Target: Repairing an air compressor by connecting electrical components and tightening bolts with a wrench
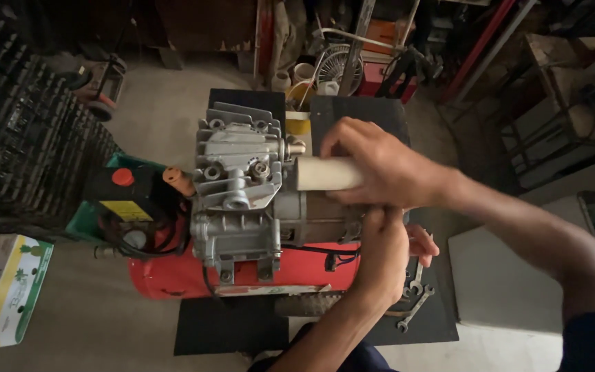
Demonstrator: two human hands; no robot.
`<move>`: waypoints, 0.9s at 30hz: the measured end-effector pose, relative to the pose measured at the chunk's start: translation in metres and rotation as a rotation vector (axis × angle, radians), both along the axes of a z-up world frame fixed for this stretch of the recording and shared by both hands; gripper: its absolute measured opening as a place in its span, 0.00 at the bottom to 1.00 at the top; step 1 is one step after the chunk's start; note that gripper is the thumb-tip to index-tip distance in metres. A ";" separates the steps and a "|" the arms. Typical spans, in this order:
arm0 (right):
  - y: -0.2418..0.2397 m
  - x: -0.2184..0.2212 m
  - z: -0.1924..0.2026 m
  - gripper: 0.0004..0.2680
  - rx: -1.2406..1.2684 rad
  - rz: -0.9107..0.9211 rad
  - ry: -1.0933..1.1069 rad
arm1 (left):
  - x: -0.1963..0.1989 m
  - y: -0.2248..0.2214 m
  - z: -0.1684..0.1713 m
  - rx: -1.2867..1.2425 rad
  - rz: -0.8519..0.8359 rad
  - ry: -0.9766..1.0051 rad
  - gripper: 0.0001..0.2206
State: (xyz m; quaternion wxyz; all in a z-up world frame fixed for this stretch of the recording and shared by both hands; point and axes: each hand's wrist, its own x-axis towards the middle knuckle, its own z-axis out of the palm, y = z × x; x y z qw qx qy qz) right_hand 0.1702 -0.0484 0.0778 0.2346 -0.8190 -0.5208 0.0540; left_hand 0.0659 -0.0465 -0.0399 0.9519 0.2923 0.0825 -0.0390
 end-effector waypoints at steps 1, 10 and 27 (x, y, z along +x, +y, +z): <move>-0.001 0.004 -0.016 0.22 0.032 0.053 -0.280 | 0.003 -0.005 -0.015 -0.042 -0.026 -0.033 0.15; -0.012 0.023 0.021 0.13 -0.204 -0.017 0.429 | -0.011 0.019 0.040 0.107 -0.012 0.040 0.16; 0.024 -0.017 0.025 0.25 -0.095 -0.021 0.192 | -0.008 0.017 0.039 0.184 0.002 0.138 0.16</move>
